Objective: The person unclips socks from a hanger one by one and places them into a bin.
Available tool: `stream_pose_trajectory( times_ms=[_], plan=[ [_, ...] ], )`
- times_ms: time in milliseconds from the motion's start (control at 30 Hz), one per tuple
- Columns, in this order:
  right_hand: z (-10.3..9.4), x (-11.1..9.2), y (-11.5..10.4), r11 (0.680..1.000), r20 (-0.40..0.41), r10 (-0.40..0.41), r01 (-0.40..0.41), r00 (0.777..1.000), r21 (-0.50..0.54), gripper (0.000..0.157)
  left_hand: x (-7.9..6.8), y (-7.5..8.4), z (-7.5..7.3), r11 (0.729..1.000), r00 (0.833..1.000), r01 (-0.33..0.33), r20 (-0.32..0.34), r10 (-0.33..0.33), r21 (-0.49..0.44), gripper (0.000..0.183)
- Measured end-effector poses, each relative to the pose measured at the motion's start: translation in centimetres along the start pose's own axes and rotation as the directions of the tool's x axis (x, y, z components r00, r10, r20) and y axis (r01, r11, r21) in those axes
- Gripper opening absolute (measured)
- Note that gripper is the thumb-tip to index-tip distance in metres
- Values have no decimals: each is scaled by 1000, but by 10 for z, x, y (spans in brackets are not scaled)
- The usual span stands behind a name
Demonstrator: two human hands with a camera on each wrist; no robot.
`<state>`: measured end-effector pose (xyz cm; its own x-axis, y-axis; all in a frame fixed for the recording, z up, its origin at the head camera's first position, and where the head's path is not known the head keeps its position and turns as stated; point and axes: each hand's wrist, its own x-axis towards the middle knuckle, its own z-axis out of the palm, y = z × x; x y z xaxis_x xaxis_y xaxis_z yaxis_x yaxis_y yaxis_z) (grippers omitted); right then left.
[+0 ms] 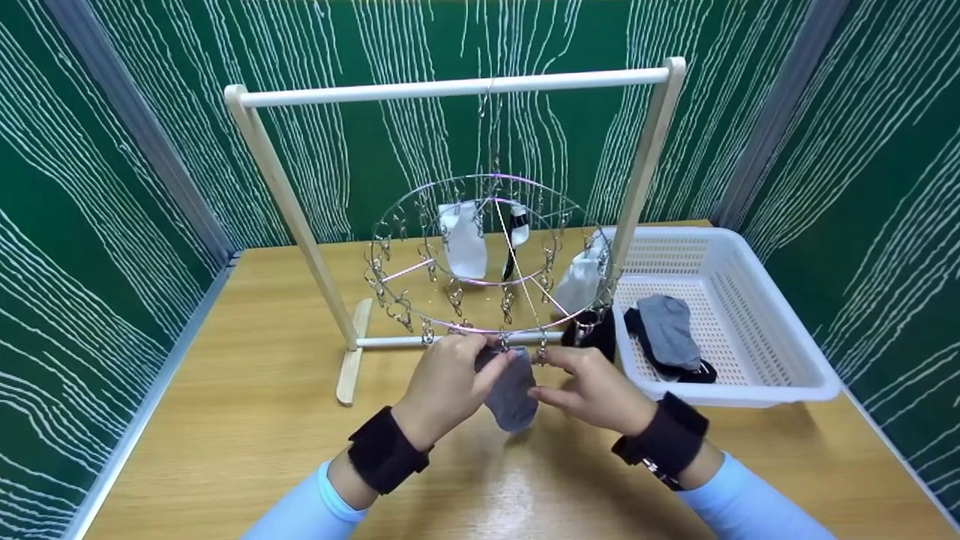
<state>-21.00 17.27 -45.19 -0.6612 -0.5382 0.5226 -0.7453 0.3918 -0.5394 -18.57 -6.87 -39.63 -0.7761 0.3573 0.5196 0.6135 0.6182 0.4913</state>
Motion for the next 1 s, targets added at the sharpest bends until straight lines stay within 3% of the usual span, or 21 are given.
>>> stream_pose_trajectory(
  times_ms=[167, 367, 633, 1000],
  plan=[
    [8, 1, 4, 993, 36, 92, -95, 995, 77, 18, 1, 0, 1, 1000, 1000, -14, -6, 14, -1, 18],
    [15, 1, 9, 947, 69, 194, -205, 979, 247, 11, 1, -1, 2, 1000, 999, -27, -17, 27, 5, 17],
    [22, -2, 15, 926, 27, 149, -149, 988, 347, 18, 1, -3, 4, 999, 999, -44, -26, 44, -14, 16],
    [24, -1, 15, 911, 25, 132, -131, 991, 390, 6, 2, -2, 6, 998, 1000, -26, -17, 25, -55, 15]
  ],
)
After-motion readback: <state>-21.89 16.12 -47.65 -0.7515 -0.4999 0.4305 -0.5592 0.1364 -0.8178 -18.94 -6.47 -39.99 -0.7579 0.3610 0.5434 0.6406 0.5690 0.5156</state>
